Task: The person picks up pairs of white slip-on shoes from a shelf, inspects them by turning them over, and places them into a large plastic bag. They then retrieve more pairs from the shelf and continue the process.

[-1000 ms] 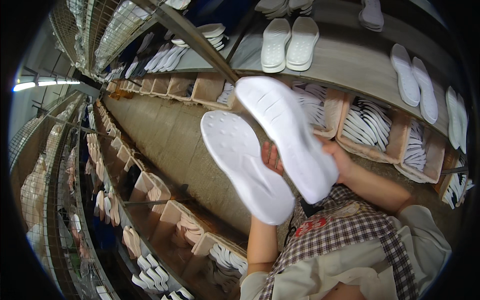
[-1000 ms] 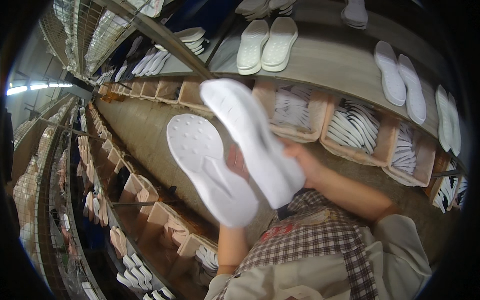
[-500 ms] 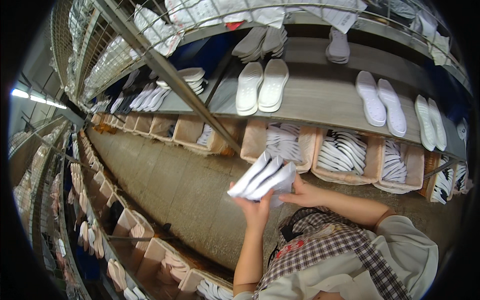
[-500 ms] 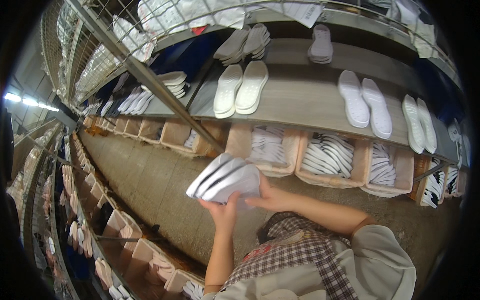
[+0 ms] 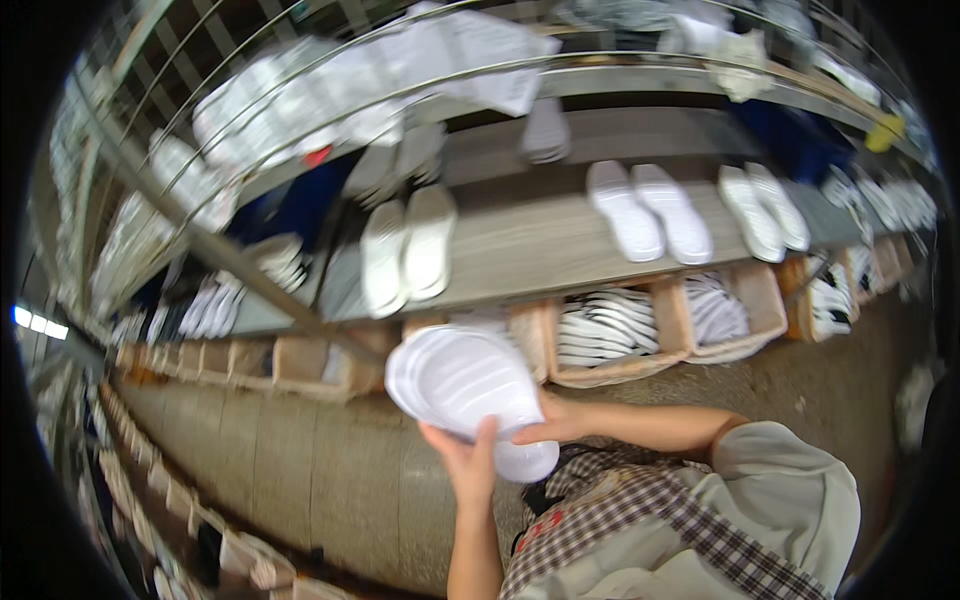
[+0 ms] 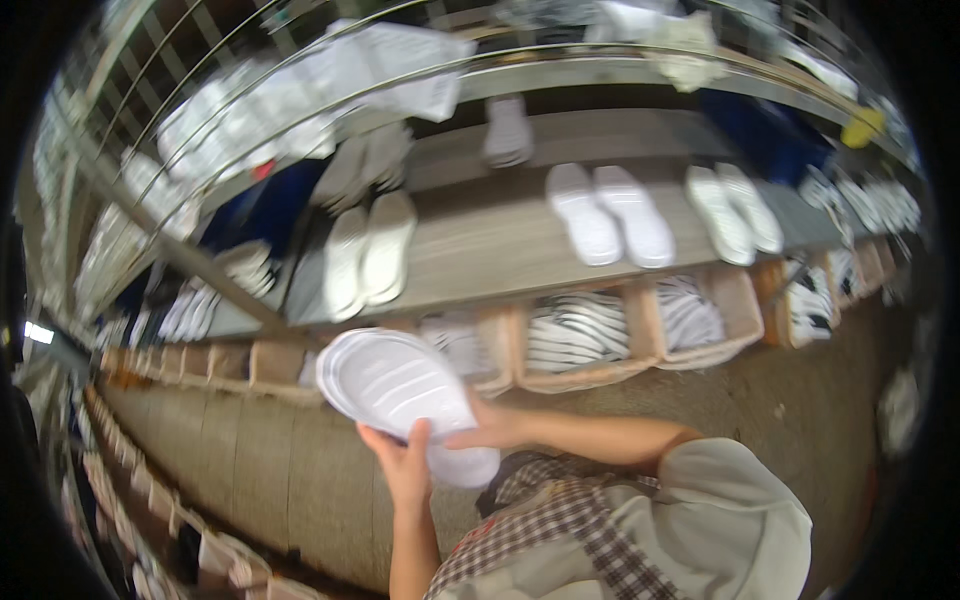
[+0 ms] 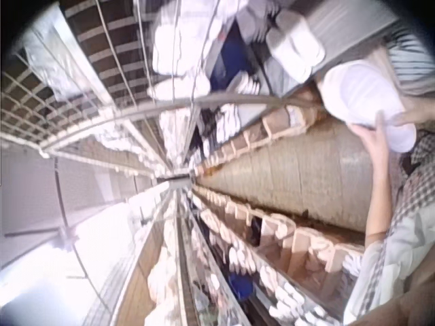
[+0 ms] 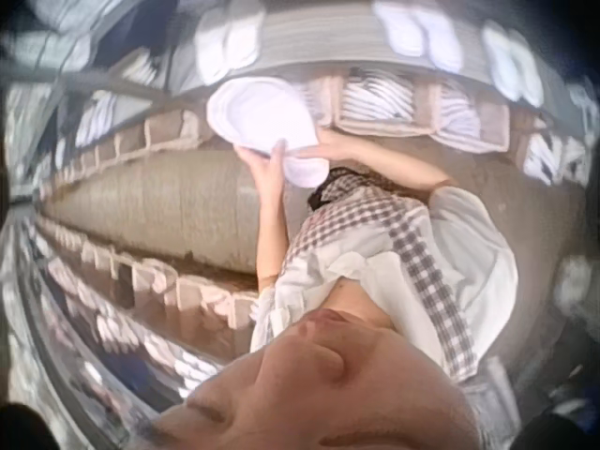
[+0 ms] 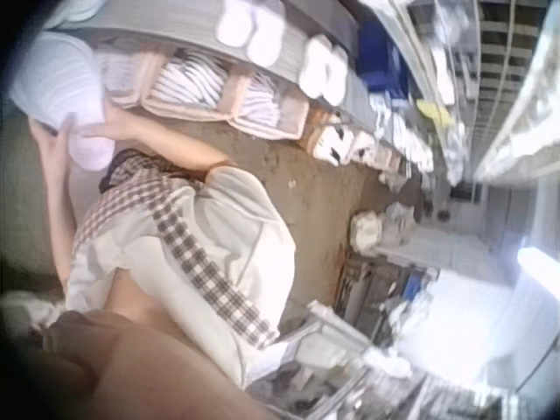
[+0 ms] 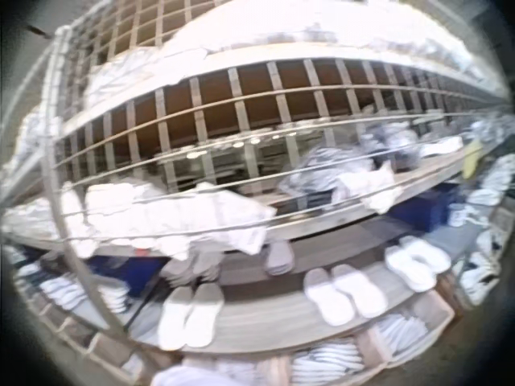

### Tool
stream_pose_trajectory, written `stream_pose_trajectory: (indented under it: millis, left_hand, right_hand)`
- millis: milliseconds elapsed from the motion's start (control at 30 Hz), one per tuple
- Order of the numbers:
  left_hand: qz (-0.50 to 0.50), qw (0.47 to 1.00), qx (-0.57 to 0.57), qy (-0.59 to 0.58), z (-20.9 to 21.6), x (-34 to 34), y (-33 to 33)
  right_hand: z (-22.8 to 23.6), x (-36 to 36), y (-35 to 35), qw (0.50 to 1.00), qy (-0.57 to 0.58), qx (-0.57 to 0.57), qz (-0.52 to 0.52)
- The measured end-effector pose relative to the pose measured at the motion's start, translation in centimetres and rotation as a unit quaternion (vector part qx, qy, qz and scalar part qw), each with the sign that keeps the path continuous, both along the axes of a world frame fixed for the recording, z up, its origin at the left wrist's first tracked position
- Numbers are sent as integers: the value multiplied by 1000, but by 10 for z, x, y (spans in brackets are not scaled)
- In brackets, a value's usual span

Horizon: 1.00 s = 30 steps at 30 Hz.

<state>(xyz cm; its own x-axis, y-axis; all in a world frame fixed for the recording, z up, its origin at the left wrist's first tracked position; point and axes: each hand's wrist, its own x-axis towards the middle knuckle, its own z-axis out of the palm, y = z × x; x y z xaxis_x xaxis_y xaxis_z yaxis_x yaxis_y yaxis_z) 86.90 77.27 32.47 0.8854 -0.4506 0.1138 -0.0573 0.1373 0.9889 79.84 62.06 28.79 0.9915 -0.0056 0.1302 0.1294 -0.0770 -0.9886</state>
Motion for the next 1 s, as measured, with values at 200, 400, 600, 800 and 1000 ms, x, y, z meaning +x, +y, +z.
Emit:
stream_pose_trajectory:
  millis: [200, 400, 600, 800, 1000]
  left_hand:
    - [-151, 987, 48, 4, 7, 5, -17]
    - [-142, 980, 107, 90, -45, 13, -3]
    - [-223, 952, 151, 146, -88, 11, -19]
    - [-206, 945, 189, 170, -112, 16, -37]
    - [-171, 945, 217, 172, -136, 22, -53]
  right_hand:
    - [64, -30, -93, 912, 151, 362, -120]
    - [141, -98, -315, 879, 110, 257, -388]
    - [100, -111, -444, 805, 357, 192, -433]
    - [74, -105, -482, 804, 447, 40, -390]
    - [107, -14, -528, 836, 264, -119, -466]
